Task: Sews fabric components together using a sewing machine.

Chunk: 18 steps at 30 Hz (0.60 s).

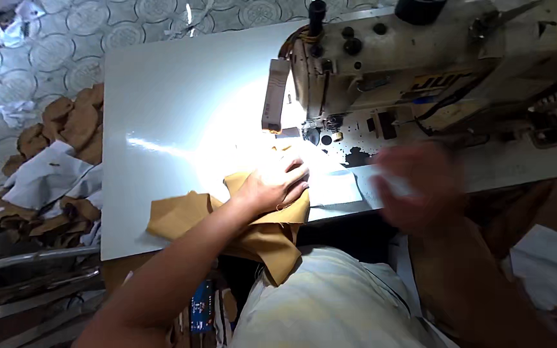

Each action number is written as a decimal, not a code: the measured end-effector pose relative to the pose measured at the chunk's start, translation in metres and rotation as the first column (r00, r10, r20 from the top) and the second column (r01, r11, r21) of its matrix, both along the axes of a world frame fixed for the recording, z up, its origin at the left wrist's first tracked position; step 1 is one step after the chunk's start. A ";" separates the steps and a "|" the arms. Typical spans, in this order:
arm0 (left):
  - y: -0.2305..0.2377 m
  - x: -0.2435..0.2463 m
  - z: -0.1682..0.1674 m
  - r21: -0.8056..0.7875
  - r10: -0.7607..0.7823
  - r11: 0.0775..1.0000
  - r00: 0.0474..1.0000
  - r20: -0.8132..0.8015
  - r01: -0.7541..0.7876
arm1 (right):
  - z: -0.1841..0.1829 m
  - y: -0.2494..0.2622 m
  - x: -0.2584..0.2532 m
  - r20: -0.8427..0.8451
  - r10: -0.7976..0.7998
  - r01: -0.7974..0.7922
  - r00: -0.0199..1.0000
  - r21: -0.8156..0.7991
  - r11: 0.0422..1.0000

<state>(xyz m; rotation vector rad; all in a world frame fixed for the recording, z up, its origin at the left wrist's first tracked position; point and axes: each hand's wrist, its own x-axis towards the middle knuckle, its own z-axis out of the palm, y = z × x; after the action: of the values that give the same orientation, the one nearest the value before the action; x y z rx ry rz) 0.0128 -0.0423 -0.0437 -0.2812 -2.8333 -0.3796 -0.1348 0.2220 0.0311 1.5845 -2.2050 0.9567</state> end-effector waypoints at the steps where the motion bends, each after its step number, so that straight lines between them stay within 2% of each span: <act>1: 0.007 0.004 -0.006 0.003 0.065 0.998 0.996 -0.055 -0.065 | -0.015 -0.021 0.012 0.036 0.049 -0.051 0.998 0.074 0.996; 4: 0.045 0.007 -0.010 0.016 0.310 0.951 0.949 -0.057 -0.310 | -0.059 -0.047 0.017 0.121 0.070 -0.100 0.990 0.259 0.961; 7: 0.062 0.003 -0.008 0.007 0.411 0.912 0.912 -0.020 -0.410 | -0.076 -0.050 0.005 0.106 0.065 -0.097 0.992 0.333 0.938; 10: 0.055 0.005 -0.008 0.020 0.356 0.934 0.934 -0.027 -0.356 | -0.077 -0.048 0.005 0.075 0.083 -0.104 0.994 0.340 0.934; 15: 0.012 0.015 -0.004 0.026 0.129 0.991 0.992 0.015 -0.129 | -0.077 -0.052 0.033 0.061 0.024 -0.045 0.998 0.383 0.923; 18: 0.005 0.014 -0.003 0.003 0.101 0.995 0.994 0.028 -0.101 | -0.077 -0.054 0.039 0.072 -0.013 -0.017 0.997 0.402 0.916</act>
<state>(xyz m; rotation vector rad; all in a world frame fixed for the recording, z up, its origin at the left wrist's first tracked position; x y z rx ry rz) 0.0273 -0.0375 -0.0469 -0.1319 -2.8597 -0.3710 -0.0955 0.1683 -0.0463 1.7387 -2.5786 0.5896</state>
